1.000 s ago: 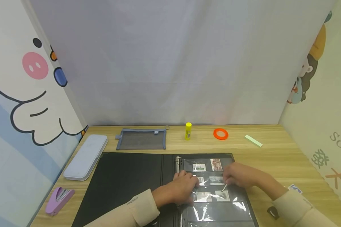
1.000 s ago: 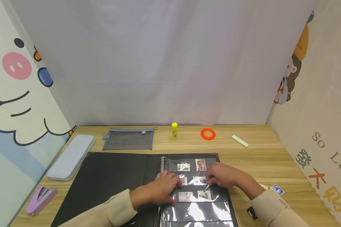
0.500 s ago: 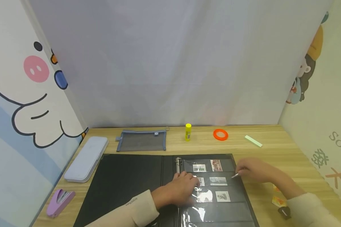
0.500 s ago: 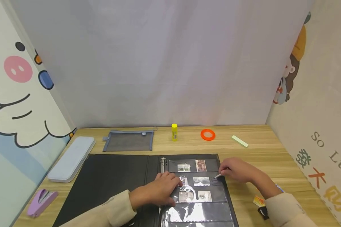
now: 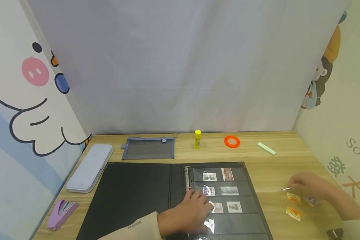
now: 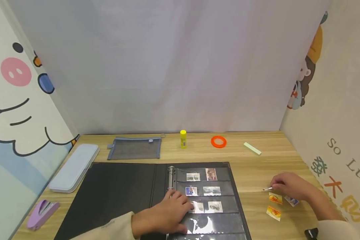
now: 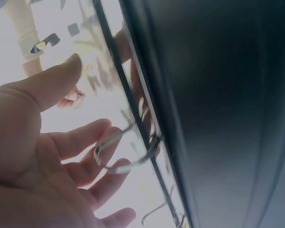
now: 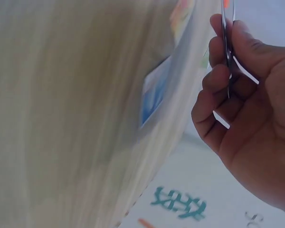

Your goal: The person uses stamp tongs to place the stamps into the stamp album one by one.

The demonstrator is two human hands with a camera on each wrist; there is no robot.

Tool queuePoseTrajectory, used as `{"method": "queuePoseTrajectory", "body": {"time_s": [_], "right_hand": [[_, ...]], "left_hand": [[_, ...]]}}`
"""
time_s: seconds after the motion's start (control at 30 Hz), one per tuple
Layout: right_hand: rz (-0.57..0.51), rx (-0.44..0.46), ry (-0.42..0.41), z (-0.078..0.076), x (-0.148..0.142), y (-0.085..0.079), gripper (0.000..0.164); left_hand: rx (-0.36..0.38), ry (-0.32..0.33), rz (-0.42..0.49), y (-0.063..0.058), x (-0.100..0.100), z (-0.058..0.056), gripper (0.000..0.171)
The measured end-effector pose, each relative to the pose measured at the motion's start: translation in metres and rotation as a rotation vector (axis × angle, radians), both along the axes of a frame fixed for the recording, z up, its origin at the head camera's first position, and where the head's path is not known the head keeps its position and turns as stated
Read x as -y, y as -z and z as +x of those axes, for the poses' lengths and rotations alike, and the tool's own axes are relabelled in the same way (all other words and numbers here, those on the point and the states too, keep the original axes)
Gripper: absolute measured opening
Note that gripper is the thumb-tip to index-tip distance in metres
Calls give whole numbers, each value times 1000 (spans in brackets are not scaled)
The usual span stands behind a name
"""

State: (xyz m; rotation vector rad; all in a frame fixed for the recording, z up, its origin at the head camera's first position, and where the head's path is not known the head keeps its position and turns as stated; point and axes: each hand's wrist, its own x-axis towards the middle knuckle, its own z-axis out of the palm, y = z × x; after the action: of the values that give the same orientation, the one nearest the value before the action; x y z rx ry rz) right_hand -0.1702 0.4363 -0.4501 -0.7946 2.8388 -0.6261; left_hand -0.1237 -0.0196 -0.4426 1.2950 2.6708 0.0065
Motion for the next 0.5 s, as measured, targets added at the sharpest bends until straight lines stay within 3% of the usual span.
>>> {"method": "queuePoseTrajectory", "body": {"time_s": [0.3, 0.5], "right_hand": [[-2, 74, 36, 11, -30, 6, 19], [9, 98, 24, 14, -30, 1, 19]], "left_hand": [[-40, 61, -36, 8, 1, 12, 50], [-23, 37, -40, 8, -2, 13, 50]]}}
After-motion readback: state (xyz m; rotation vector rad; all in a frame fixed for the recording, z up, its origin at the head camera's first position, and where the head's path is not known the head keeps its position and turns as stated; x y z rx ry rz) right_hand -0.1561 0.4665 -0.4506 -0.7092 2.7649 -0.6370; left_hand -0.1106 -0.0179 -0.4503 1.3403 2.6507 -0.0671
